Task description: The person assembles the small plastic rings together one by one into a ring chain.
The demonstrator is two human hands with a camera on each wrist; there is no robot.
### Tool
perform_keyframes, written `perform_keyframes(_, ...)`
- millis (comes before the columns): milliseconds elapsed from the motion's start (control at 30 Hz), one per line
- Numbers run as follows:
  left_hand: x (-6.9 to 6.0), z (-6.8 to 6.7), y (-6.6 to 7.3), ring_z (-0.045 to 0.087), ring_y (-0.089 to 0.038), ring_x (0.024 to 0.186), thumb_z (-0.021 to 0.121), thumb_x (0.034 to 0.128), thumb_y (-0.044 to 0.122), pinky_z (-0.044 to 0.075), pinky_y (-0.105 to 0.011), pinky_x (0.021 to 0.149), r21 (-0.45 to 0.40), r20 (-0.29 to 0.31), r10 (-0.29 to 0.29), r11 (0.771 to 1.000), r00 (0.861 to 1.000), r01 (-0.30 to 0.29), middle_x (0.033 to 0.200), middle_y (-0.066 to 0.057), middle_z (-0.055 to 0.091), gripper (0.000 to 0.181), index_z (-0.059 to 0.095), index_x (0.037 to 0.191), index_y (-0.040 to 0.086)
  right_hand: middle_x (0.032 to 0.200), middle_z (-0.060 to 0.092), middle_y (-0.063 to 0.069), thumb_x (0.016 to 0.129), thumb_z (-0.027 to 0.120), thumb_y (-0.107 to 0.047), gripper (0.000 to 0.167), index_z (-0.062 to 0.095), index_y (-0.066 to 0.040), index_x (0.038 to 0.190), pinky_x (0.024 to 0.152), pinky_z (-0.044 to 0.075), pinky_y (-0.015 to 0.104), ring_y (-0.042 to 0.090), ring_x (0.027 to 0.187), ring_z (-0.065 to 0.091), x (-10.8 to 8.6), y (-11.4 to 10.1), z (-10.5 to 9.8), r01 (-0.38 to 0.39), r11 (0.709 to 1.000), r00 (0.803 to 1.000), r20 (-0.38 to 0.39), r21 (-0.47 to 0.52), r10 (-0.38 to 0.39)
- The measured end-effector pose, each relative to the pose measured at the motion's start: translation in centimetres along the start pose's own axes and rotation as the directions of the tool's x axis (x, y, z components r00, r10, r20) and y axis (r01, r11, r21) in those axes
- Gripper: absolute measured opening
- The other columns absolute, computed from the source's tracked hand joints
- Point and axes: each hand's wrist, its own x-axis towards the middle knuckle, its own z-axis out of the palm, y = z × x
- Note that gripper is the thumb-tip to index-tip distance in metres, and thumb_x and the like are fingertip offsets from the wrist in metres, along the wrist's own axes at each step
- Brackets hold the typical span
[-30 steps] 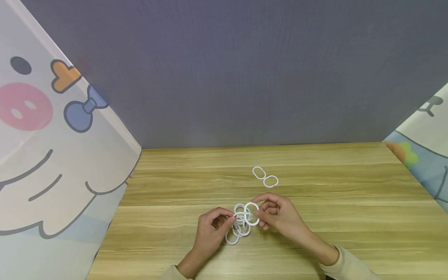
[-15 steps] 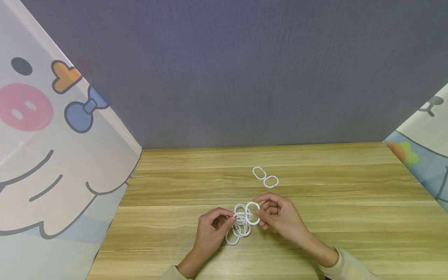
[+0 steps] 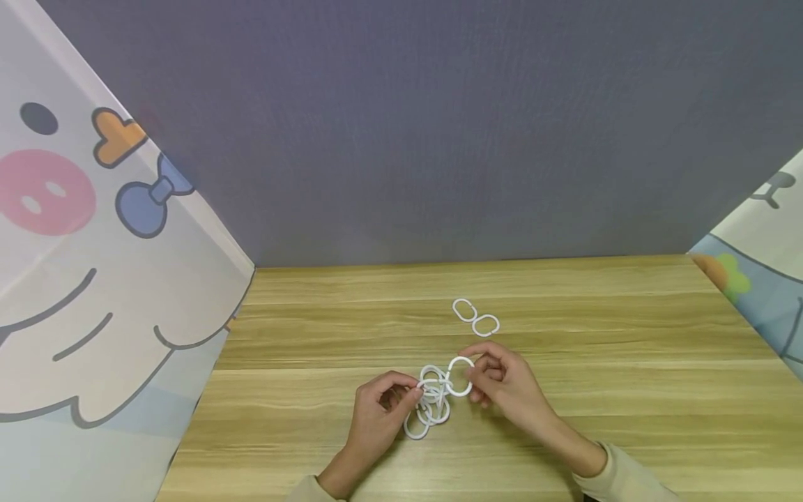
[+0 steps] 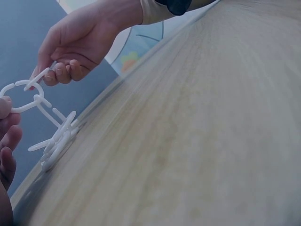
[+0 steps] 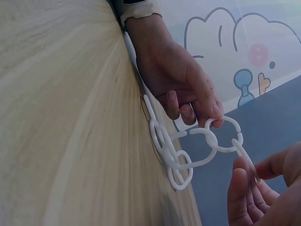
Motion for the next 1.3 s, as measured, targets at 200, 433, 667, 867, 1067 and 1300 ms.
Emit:
perform_keyframes(200, 0.00, 0.06, -0.05, 0.056, -0.001, 0.069, 0.081, 0.0949, -0.007, 0.044, -0.020, 0.051, -0.021, 0.001, 0.033, 0.999, 0.999, -0.033, 0.082, -0.011, 0.075, 0.013, 0.080, 0.099, 0.006, 0.089, 0.071, 0.022, 0.102, 0.070, 0.008, 0.015, 0.061, 0.011, 0.113, 0.057, 0.062, 0.030, 0.016, 0.066, 0.071, 0.19, 0.08, 0.02, -0.022, 1.000, 0.998, -0.058, 0.014, 0.023)
perform_keyframes(433, 0.00, 0.01, -0.33, 0.059, 0.000, 0.073, 0.082, 0.0927, -0.008, 0.045, -0.019, 0.053, -0.026, 0.053, 0.061, 0.998, 0.997, -0.060, 0.087, -0.012, 0.075, 0.016, 0.078, 0.099, 0.006, 0.090, 0.073, 0.021, 0.103, 0.070, 0.007, 0.031, 0.062, 0.019, 0.131, 0.058, 0.062, 0.029, 0.016, 0.069, 0.074, 0.12, 0.02, -0.10, 0.067, 0.998, 0.995, -0.073, 0.000, -0.067)
perform_keyframes(667, -0.01, -0.01, -0.22, 0.061, -0.001, 0.078, 0.082, 0.0936, -0.006, 0.048, -0.020, 0.053, -0.017, 0.072, 0.077, 0.997, 0.994, -0.076, 0.094, -0.011, 0.076, 0.015, 0.078, 0.101, 0.006, 0.091, 0.074, 0.023, 0.105, 0.069, 0.006, 0.023, 0.066, 0.017, 0.125, 0.061, 0.064, 0.030, 0.015, 0.072, 0.077, -0.01, -0.06, -0.06, 0.086, 0.995, 0.995, -0.056, 0.040, -0.084)
perform_keyframes(867, -0.01, -0.04, -0.15, 0.062, -0.002, 0.079, 0.082, 0.0943, -0.004, 0.048, -0.020, 0.053, -0.002, 0.076, 0.050, 0.999, 0.996, -0.050, 0.095, -0.013, 0.076, 0.013, 0.078, 0.102, 0.006, 0.091, 0.072, 0.021, 0.105, 0.070, 0.005, 0.015, 0.064, 0.015, 0.115, 0.060, 0.064, 0.032, 0.018, 0.071, 0.078, -0.24, -0.44, 0.18, 0.064, 0.997, 0.995, -0.075, 0.044, -0.060)
perform_keyframes(1067, 0.01, -0.07, -0.30, 0.062, -0.002, 0.080, 0.082, 0.0962, 0.000, 0.049, -0.019, 0.055, 0.014, 0.095, 0.010, 1.000, 0.995, -0.011, 0.097, -0.015, 0.076, 0.009, 0.078, 0.102, 0.004, 0.089, 0.067, 0.020, 0.104, 0.070, 0.005, 0.007, 0.066, 0.009, 0.108, 0.056, 0.062, 0.032, 0.016, 0.065, 0.072, -0.28, -0.53, 0.24, 0.063, 0.998, 0.994, -0.093, -0.015, -0.064)
perform_keyframes(1300, -0.05, -0.07, -0.38, 0.062, -0.002, 0.079, 0.083, 0.0967, 0.001, 0.049, -0.020, 0.055, 0.015, 0.081, 0.016, 1.000, 0.997, -0.017, 0.097, -0.015, 0.076, 0.008, 0.078, 0.101, 0.005, 0.085, 0.061, 0.003, 0.101, 0.074, 0.004, 0.006, 0.070, 0.004, 0.105, 0.051, 0.050, 0.025, 0.005, 0.063, 0.055, -0.22, -0.15, 0.25, 0.101, 0.992, 0.987, -0.121, -0.072, -0.110)
